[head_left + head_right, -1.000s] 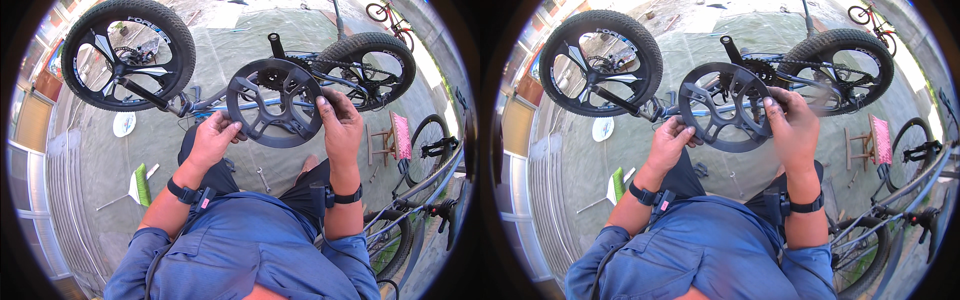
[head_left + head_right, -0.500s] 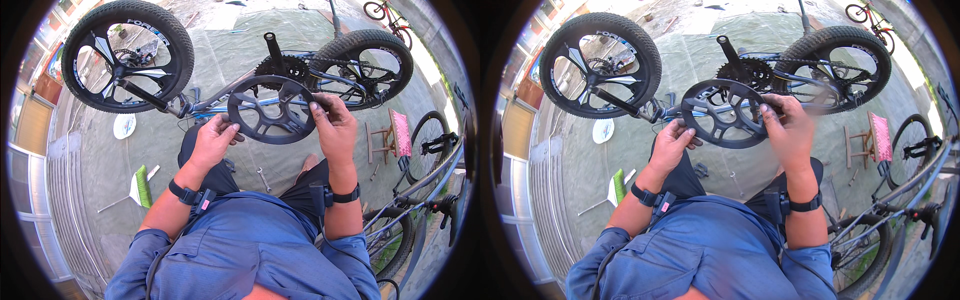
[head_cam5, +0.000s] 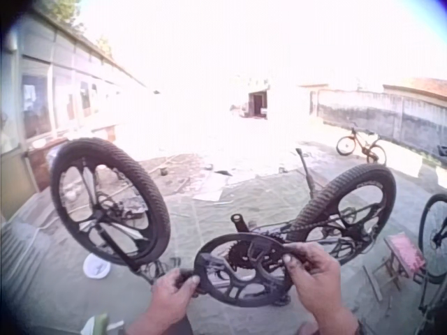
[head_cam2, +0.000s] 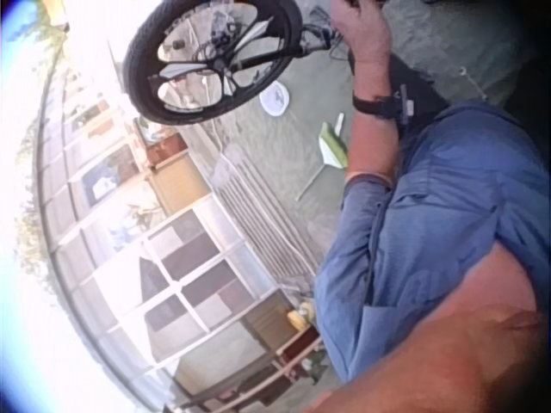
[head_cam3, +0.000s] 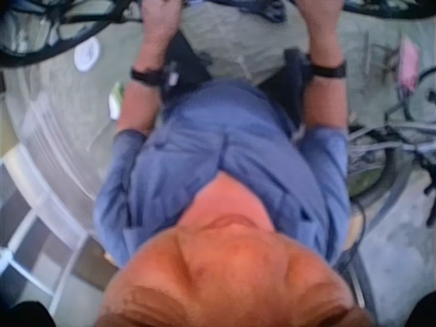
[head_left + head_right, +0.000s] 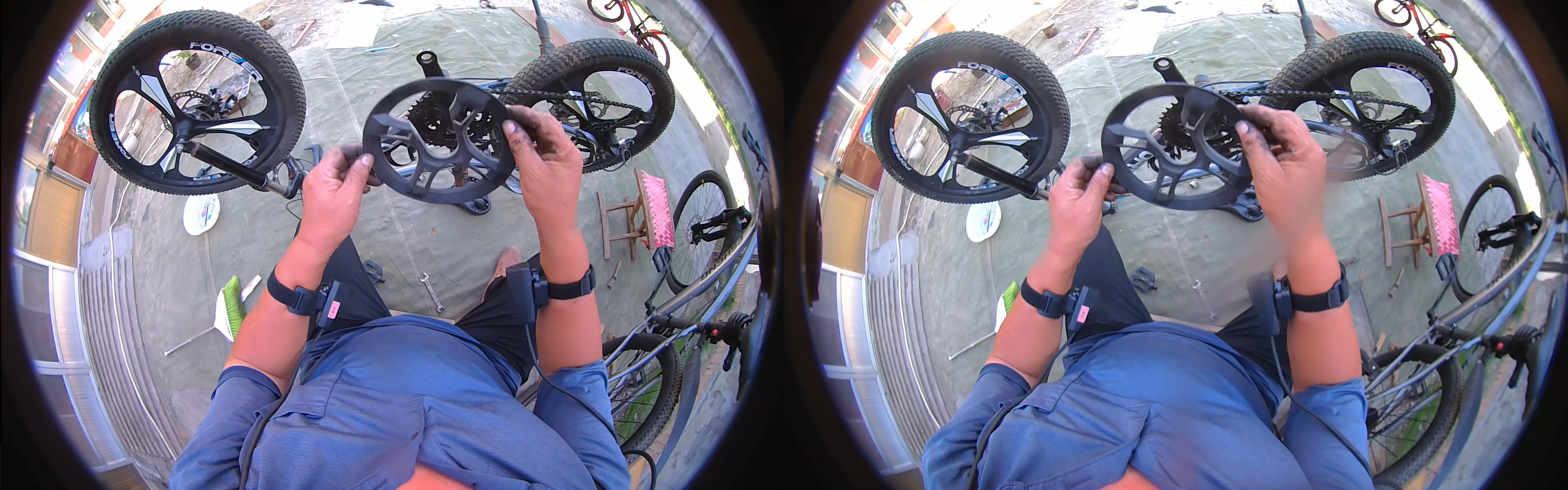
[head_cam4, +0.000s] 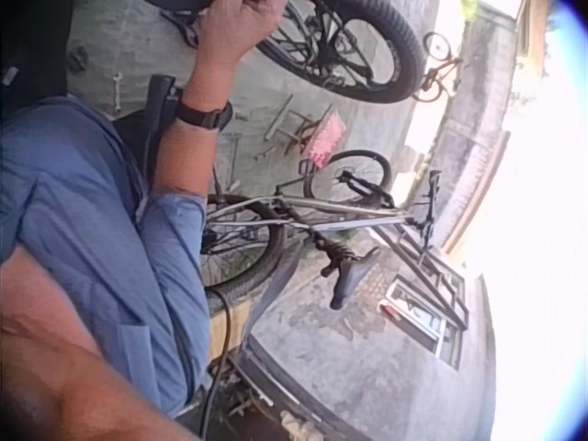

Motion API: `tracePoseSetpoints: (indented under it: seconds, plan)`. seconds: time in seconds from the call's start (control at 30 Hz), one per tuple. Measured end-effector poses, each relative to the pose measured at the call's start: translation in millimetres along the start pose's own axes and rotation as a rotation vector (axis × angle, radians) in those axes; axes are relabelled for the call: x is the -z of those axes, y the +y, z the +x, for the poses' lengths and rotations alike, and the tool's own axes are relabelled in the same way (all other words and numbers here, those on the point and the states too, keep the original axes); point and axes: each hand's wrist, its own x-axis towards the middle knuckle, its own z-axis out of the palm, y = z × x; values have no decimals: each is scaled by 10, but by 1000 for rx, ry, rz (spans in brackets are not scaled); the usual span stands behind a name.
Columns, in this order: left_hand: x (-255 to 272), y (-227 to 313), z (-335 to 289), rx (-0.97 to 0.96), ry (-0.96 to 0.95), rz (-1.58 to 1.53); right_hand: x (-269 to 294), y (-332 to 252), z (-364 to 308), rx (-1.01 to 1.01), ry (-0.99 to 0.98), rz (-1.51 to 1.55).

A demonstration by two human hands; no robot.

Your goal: The person uses a wrench to tighten bolts on a bicycle wheel's disc brake assembly and then handles a chainring component.

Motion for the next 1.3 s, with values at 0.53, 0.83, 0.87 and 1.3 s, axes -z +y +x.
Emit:
tracePoseSetpoints:
  seconds: [0.53,0.83,0.87,1.3]
  plan:
    - [-29,97,660,-68,81,22,-244,213,634,-15,58,74]
    - [-138,-143,692,24,11,38,-201,483,541,-84,75,27]
    - [-156,-157,701,28,6,34,-189,525,528,-80,77,7]
    - [-373,-596,666,92,-93,251,-9,985,226,-62,91,-182]
